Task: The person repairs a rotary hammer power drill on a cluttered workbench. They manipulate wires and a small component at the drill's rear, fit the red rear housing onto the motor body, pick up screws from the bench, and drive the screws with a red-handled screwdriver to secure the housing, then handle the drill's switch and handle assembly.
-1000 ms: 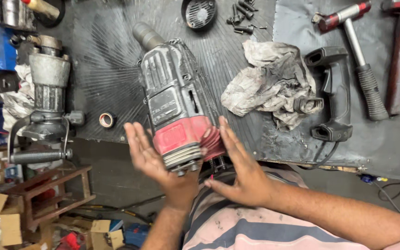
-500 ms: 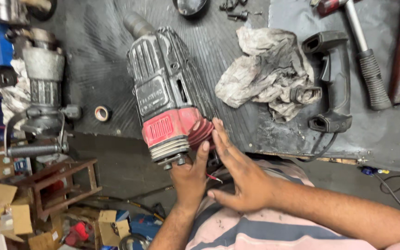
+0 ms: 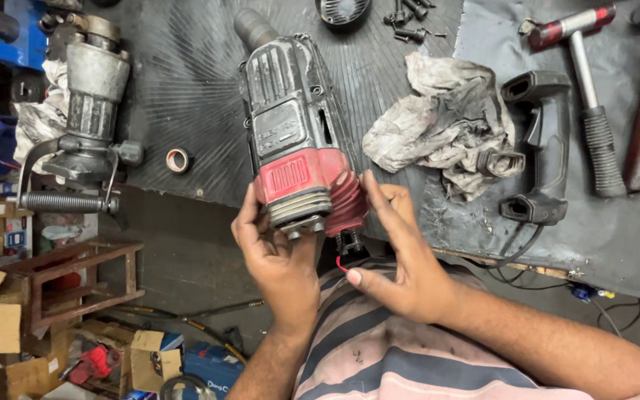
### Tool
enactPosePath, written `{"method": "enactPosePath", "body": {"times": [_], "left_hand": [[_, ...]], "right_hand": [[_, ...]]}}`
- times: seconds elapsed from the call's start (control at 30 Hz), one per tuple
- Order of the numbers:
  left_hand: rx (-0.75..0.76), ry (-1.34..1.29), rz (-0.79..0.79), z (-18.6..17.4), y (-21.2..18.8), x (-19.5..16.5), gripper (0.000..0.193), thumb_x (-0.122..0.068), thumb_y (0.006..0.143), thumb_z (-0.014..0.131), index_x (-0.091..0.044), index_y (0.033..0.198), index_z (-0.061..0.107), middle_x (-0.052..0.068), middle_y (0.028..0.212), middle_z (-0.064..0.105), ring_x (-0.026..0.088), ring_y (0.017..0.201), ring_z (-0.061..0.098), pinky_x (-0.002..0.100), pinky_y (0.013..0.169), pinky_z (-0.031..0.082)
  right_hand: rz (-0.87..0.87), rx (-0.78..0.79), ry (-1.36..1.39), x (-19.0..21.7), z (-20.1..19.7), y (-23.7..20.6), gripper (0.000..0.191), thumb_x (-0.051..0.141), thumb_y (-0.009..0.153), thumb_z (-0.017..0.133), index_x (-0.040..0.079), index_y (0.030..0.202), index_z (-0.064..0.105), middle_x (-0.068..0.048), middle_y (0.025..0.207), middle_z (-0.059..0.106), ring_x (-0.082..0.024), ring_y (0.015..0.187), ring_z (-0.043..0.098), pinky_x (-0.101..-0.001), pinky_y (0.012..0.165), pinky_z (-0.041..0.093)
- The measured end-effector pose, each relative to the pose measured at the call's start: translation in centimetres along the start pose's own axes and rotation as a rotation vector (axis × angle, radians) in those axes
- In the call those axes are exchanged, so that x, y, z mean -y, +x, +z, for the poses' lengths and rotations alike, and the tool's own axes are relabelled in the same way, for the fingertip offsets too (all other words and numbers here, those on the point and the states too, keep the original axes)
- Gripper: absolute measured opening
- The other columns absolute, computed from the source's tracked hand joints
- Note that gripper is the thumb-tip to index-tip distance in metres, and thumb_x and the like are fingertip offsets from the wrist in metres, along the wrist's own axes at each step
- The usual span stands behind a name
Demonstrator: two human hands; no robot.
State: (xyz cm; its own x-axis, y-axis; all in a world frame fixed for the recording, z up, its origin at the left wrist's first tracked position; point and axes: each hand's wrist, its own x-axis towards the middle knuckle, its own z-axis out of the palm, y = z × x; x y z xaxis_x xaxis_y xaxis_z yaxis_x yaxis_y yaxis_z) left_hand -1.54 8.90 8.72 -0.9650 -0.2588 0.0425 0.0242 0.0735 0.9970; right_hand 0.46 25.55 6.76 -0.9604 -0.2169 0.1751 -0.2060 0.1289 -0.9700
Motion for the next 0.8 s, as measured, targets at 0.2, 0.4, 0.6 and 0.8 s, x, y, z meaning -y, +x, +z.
{"method": "enactPosePath", "body": {"times": [0.2,0.4,0.6,0.8], "left_hand": [[0.020,0.013,0.070,-0.7,-0.5,-0.3,0.078,0.013,0.088,0.073,0.000,0.156,0.037,0.004,0.136,0.044,0.017,0.126,0.055,0.031,0.105,0.051],[0.026,-0.001,0.029,-2.1,-2.8,0.6,0.071,0.010,0.085,0.072,-0.001,0.148,0.041,0.004,0.134,0.049,0.017,0.120,0.057,0.029,0.102,0.051],[0.307,0.243,0.556,-6.3,-3.5,2.7,0.048,-0.007,0.082,0.080,-0.011,0.122,0.054,0.005,0.116,0.063,0.020,0.107,0.061,0.046,0.109,0.052],[0.382,0.410,0.729,-8.1,-4.3,3.9,0.039,-0.003,0.089,0.078,-0.018,0.116,0.055,-0.002,0.106,0.068,0.020,0.098,0.066,0.057,0.111,0.049]], "right_hand": [[-0.067,0.011,-0.093,1.4,0.0,-0.2,0.105,0.028,0.083,0.079,-0.001,0.165,0.019,-0.027,0.150,0.036,-0.038,0.143,0.036,-0.0497,0.123,0.028],[-0.071,-0.054,-0.154,0.1,0.5,-1.5,0.096,0.021,0.077,0.080,-0.002,0.155,0.027,-0.028,0.148,0.036,-0.040,0.142,0.036,-0.0499,0.120,0.030],[-0.335,-0.060,-0.166,-3.7,-1.6,-2.0,0.038,0.008,0.079,0.080,0.007,0.110,0.058,-0.010,0.113,0.064,-0.029,0.111,0.068,-0.0418,0.095,0.055],[-0.500,0.079,-0.226,-5.4,-2.7,-2.5,0.030,0.007,0.072,0.080,0.008,0.095,0.060,-0.009,0.100,0.067,-0.031,0.096,0.072,-0.0428,0.080,0.058]]}}
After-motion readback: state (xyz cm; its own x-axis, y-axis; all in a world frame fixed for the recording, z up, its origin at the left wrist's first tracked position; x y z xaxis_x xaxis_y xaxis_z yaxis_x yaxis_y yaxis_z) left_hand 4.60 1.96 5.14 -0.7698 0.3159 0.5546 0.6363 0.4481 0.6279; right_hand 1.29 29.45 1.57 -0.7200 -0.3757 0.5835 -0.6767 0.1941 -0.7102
